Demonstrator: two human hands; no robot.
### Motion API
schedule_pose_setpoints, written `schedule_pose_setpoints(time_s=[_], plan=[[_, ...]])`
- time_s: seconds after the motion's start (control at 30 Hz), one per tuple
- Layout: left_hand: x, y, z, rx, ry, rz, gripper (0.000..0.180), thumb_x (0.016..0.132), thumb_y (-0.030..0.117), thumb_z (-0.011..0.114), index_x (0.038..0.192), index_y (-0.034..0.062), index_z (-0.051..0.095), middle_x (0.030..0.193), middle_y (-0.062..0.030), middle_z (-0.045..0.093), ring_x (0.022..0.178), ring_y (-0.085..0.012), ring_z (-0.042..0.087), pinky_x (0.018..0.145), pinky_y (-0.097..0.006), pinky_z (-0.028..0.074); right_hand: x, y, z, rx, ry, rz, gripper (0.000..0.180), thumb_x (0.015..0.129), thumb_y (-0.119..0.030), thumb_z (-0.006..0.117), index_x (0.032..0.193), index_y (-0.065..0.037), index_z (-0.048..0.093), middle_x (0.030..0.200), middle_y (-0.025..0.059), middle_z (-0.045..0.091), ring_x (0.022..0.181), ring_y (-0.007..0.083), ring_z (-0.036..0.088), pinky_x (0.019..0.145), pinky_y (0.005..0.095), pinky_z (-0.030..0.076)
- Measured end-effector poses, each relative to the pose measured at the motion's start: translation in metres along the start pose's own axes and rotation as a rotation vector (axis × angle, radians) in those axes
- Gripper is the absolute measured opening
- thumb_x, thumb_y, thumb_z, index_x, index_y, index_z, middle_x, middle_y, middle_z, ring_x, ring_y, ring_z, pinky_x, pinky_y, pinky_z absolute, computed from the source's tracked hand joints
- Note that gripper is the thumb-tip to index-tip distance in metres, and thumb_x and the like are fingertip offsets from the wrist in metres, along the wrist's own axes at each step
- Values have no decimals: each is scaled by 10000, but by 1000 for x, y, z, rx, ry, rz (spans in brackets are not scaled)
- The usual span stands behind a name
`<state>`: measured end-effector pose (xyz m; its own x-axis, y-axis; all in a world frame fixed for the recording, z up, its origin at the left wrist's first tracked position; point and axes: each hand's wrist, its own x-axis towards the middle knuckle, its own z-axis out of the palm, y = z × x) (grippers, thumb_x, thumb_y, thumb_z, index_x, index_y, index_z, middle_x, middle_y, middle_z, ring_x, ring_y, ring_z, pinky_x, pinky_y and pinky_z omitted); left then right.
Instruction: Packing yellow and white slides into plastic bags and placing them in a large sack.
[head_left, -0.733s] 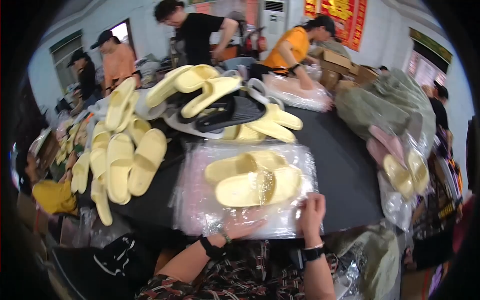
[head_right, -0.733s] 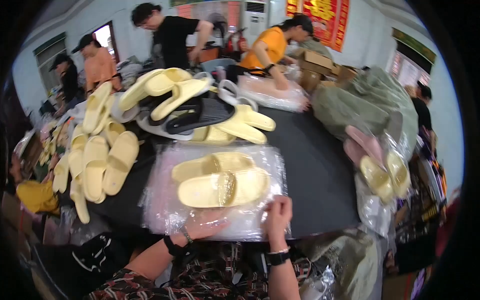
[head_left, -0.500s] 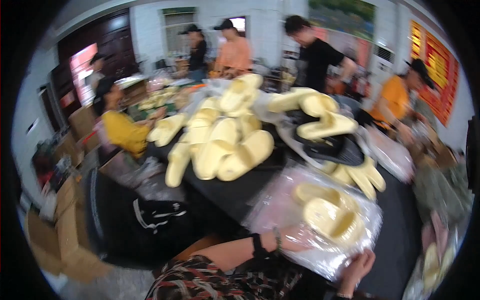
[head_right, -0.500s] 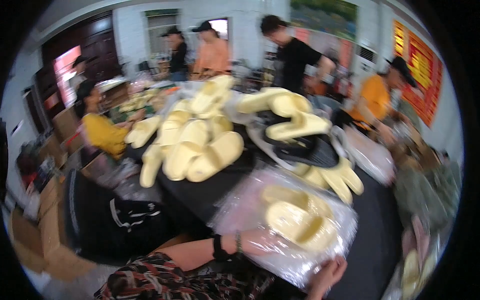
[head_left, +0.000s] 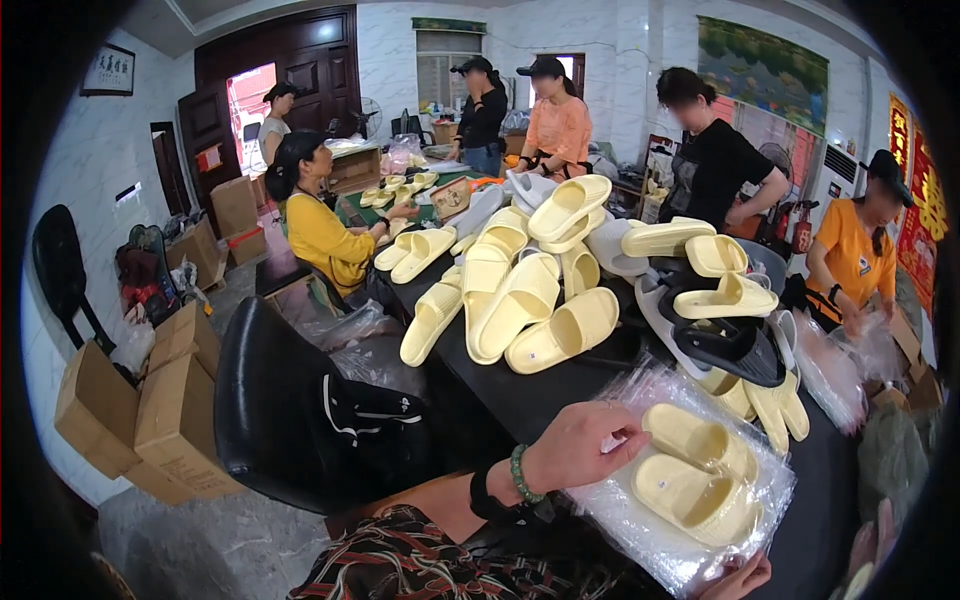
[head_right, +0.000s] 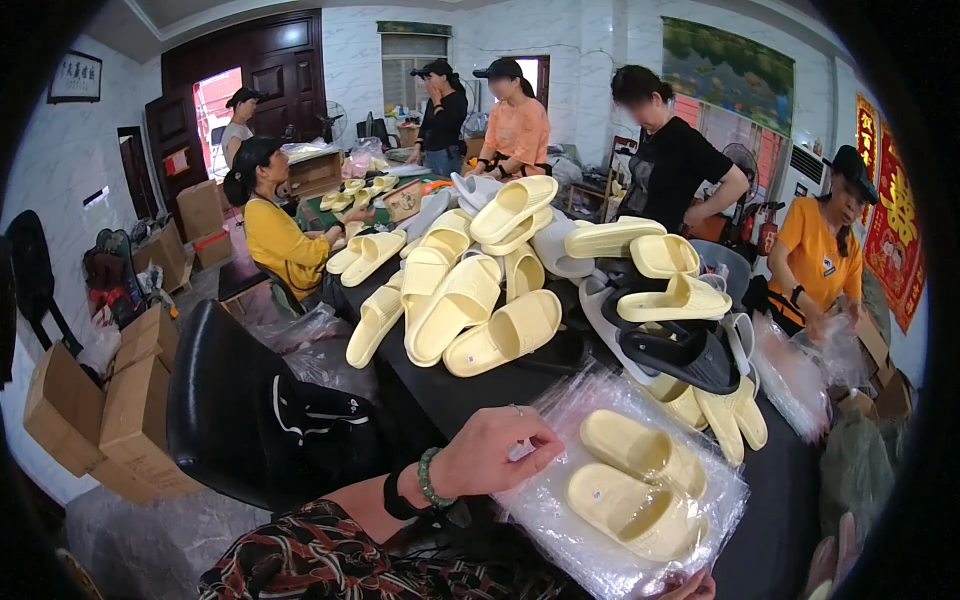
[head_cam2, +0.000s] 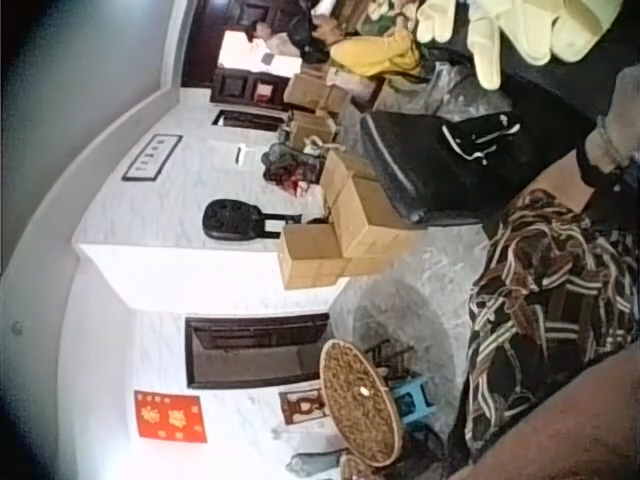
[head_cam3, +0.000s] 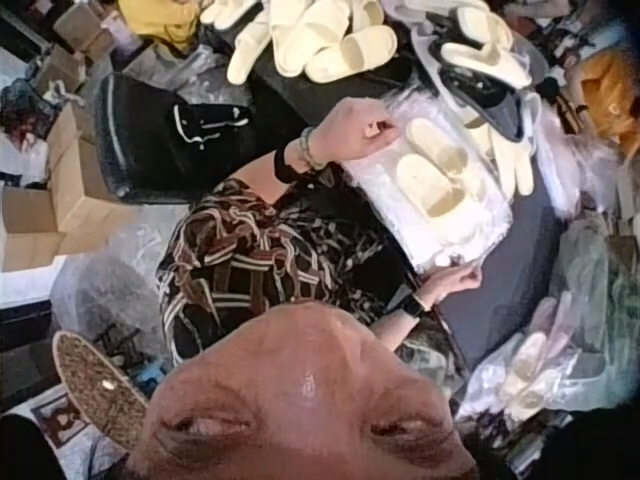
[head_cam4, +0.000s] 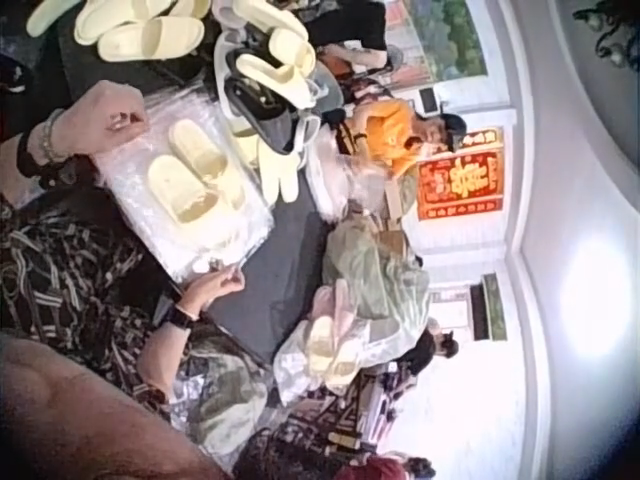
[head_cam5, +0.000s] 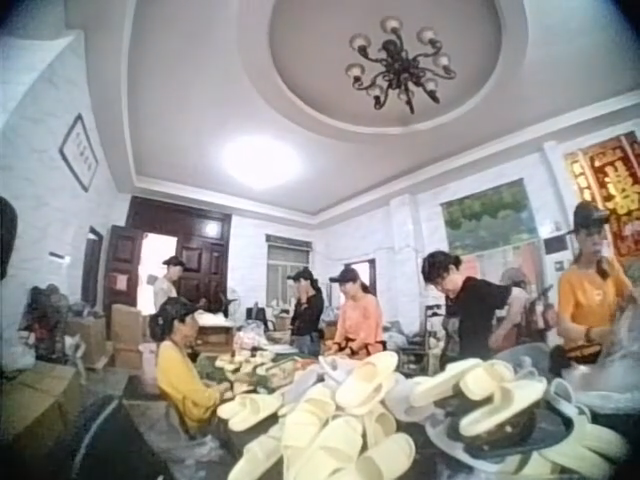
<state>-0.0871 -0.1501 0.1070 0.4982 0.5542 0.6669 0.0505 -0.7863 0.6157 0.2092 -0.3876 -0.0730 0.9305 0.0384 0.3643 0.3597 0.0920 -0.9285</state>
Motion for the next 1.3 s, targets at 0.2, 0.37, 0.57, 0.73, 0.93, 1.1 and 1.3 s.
schedule_pose_setpoints(time_s=[0.2,0.37,0.57,0.73,0.93,1.1,1.3], plan=[[-27,-17,44,240,-423,-29,402,930,418,616,834,32,678,755,-169,658,713,-366,639,640,-463,500,-5,-17,11,153,111,182,203,1027,-302,516,1036,-108,456,870,-2,473,736,91,444,650,242,405],[-37,-29,54,119,-645,-253,306,976,340,581,938,48,660,779,-181,647,728,-356,634,637,-400,496,-6,-23,17,181,36,182,128,1035,-226,513,962,-122,496,816,-38,472,676,55,458,582,214,409],[-56,-37,90,-381,-478,-285,704,959,210,638,1492,52,208,949,-163,692,830,-257,691,687,-347,531,1,-14,8,285,40,144,77,1003,-101,523,1016,-72,453,807,8,491,635,78,516,550,240,479],[-48,-35,89,-818,-426,-768,762,928,-34,580,1530,73,125,945,-124,621,824,-188,664,743,-305,545,0,-14,4,258,69,122,224,983,-73,550,1144,-61,395,918,35,461,639,78,503,536,227,490],[-46,-35,79,-861,-257,-737,769,894,-85,577,1531,74,177,862,-82,589,765,-178,635,750,-340,560,-3,-17,8,180,125,127,256,981,-80,564,1166,-78,386,935,43,453,648,83,495,537,237,472],[-36,-44,70,-804,-217,-670,799,896,-104,562,1542,81,129,888,-88,584,773,-180,647,771,-335,577,-2,-18,4,253,40,168,279,969,-59,580,1162,-54,378,899,31,475,679,70,504,545,218,479],[-41,-39,70,-753,-270,-570,785,909,-96,551,1543,71,119,910,-102,605,786,-174,655,780,-327,576,-1,-13,4,272,25,147,249,955,8,536,1164,-43,411,915,34,515,715,69,518,600,230,489]])
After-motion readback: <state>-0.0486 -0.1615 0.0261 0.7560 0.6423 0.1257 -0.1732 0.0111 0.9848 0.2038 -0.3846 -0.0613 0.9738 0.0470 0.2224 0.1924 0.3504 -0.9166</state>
